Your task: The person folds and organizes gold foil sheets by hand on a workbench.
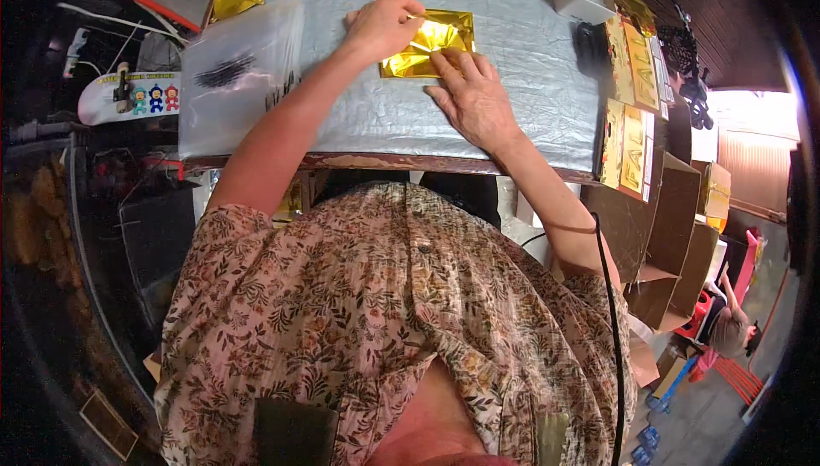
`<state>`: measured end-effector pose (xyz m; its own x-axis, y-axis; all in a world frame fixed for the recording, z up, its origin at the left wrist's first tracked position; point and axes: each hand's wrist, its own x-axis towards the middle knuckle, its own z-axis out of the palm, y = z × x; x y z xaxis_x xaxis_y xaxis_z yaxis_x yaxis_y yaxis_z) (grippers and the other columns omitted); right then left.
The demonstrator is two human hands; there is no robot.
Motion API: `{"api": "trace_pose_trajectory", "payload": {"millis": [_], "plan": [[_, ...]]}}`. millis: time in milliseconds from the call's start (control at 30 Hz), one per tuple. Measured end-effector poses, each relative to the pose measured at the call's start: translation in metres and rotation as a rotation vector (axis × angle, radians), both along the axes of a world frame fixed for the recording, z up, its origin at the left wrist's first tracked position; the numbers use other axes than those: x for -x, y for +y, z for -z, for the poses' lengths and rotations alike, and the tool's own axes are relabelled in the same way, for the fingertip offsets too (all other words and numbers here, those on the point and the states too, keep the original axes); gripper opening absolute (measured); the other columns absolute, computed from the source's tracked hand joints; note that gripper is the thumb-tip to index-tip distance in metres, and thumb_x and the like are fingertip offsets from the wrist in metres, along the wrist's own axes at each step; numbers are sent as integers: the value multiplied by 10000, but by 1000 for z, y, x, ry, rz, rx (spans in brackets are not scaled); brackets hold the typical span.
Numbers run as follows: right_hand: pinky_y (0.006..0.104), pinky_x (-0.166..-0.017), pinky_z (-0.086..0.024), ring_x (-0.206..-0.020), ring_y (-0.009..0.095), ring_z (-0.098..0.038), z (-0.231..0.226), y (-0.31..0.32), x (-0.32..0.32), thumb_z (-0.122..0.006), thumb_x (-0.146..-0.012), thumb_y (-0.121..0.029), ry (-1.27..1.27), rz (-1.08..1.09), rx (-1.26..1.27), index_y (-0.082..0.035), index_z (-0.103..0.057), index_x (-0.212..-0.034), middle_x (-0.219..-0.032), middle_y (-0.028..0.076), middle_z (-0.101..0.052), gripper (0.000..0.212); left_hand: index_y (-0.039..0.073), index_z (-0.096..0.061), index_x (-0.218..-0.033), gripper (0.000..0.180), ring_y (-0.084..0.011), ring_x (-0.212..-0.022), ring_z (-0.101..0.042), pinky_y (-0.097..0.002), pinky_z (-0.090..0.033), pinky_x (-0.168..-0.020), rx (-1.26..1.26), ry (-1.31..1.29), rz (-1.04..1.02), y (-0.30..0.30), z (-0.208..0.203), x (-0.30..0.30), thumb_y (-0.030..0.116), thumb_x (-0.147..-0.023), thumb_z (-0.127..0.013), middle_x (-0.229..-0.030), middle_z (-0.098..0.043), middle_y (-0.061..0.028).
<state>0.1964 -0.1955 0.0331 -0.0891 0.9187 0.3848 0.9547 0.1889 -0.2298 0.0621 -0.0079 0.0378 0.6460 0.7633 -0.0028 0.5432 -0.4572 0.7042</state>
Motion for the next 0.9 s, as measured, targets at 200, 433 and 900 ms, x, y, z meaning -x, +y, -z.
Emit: {"api": "trace_pose_trajectory", "payload": {"millis": [200,433,900], "plan": [[457,-1001,-460,-1145,361,-544,2,-2,0,-682,-955,-286,-3,12,15,-43,-583,-1376,-1291,156,-574,497,138,-714,-1224,501,-237,-1020,-724,-357,-532,-897,-184,187,71,-7,-13,0,487,-864,-747,-1090,-773,-74],[470,-1114,-409,-1307,411,-486,4,-5,-8,-757,-902,-268,391,29,-75,-26,-510,-1430,-1422,209,-506,631,92,-730,-1203,500,-204,-956,-718,-342,-546,-846,-40,101,190,2,-13,-1,373,-803,-832,-1075,-764,-93],[470,-1184,-288,-1380,314,-471,-10,-20,-54,-788,-793,-150,256,-99,103,-156,-677,-1287,-1336,47,-637,506,141,-676,-1059,348,-236,-1082,-628,-435,-434,-966,-597,-159,494,-80,-46,53,131,-749,-834,-1083,-636,-8]]}}
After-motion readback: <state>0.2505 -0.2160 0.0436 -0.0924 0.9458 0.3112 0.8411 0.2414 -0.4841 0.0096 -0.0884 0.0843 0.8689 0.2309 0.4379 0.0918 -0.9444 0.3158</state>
